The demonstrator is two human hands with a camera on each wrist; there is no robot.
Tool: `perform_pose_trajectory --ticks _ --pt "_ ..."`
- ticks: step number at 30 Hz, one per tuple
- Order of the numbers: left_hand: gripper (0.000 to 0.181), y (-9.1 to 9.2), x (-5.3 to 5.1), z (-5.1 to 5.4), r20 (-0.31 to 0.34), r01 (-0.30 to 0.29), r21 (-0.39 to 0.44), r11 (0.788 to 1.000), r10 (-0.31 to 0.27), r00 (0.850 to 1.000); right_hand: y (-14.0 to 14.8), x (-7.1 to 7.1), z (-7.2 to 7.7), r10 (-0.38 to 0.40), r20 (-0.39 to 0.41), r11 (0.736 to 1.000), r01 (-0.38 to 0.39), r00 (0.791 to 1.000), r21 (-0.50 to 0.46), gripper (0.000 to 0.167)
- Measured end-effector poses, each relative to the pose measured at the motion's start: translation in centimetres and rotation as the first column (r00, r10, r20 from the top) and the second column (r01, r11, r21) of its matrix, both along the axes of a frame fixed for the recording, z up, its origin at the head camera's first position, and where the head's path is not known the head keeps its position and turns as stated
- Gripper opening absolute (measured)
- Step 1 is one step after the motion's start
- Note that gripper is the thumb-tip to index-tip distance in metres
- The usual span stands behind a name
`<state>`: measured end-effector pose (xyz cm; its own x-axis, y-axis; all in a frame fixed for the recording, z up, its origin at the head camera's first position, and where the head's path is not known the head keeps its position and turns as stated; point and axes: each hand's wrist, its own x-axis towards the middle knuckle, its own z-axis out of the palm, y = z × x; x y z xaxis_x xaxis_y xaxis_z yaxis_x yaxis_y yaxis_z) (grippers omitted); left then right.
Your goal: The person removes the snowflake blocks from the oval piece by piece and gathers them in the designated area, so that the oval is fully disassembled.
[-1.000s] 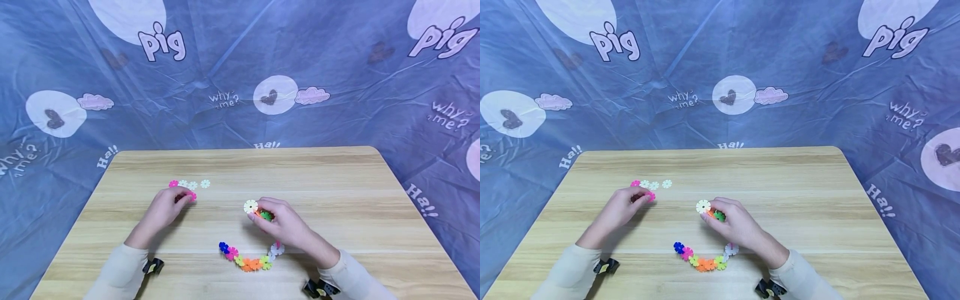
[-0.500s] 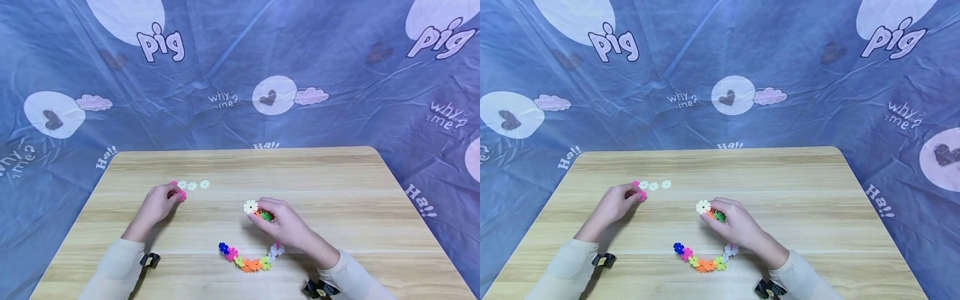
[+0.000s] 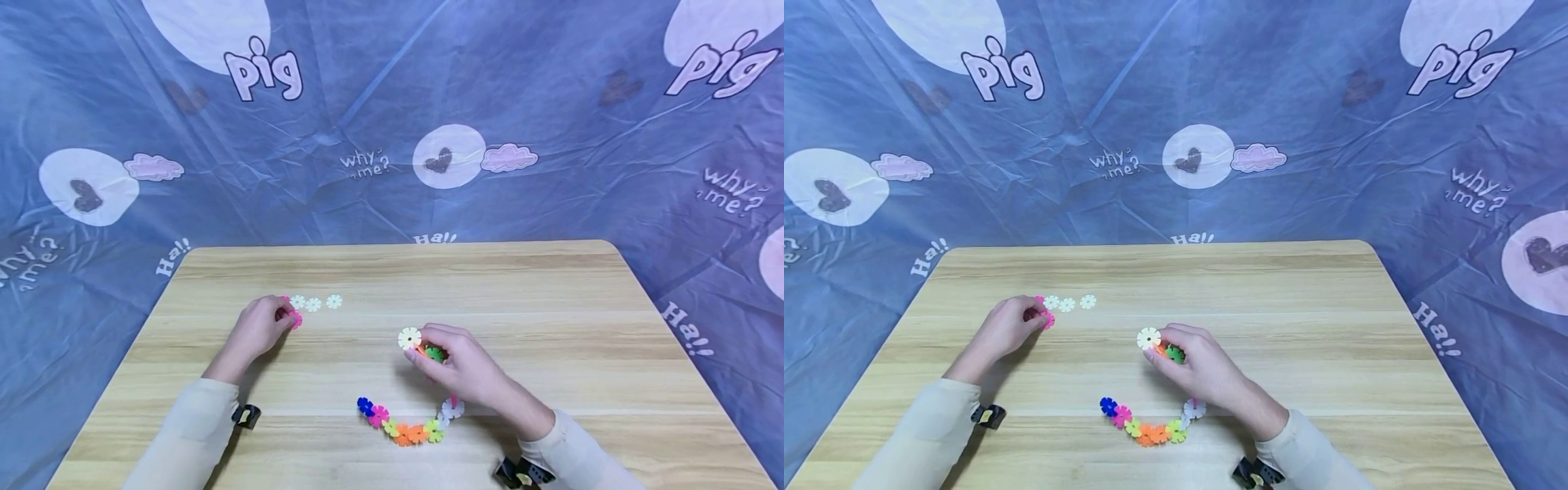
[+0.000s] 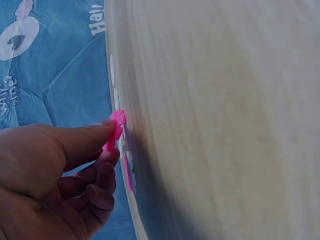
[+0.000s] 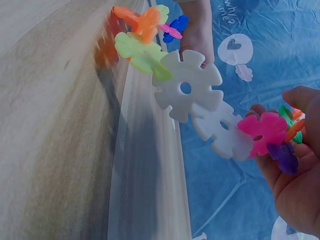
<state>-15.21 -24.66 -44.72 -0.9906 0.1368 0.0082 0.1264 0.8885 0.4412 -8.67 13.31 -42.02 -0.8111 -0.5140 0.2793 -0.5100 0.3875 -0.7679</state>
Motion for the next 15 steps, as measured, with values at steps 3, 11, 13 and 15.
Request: perform_pose_trajectory --ticks 3,11,13,15 --pt "0.007 -0.01 -0.23 0.01 -0.007 -0.005 -0.01 1.0 0.005 1.0 0.06 0.0 -0.01 -0.003 0.005 1.0 0.003 1.0 0.003 0.016" --pt "0.012 -0.07 -0.53 -0.02 0.006 -0.014 -0.017 1.0 0.014 1.0 0.15 -0.05 -0.07 -0.007 -0.004 1.0 0.008 1.0 0.013 0.014" --pt "0.012 -0.1 -0.57 -0.06 0.011 -0.018 -0.014 1.0 0.018 1.0 0.16 -0.04 -0.07 -0.01 -0.003 1.0 0.01 1.0 0.015 0.013" --pt "0.011 -0.12 -0.57 -0.06 0.013 -0.023 -0.012 1.0 0.023 1.0 0.17 -0.02 -0.06 -0.013 0.0 1.0 0.013 1.0 0.016 0.013"
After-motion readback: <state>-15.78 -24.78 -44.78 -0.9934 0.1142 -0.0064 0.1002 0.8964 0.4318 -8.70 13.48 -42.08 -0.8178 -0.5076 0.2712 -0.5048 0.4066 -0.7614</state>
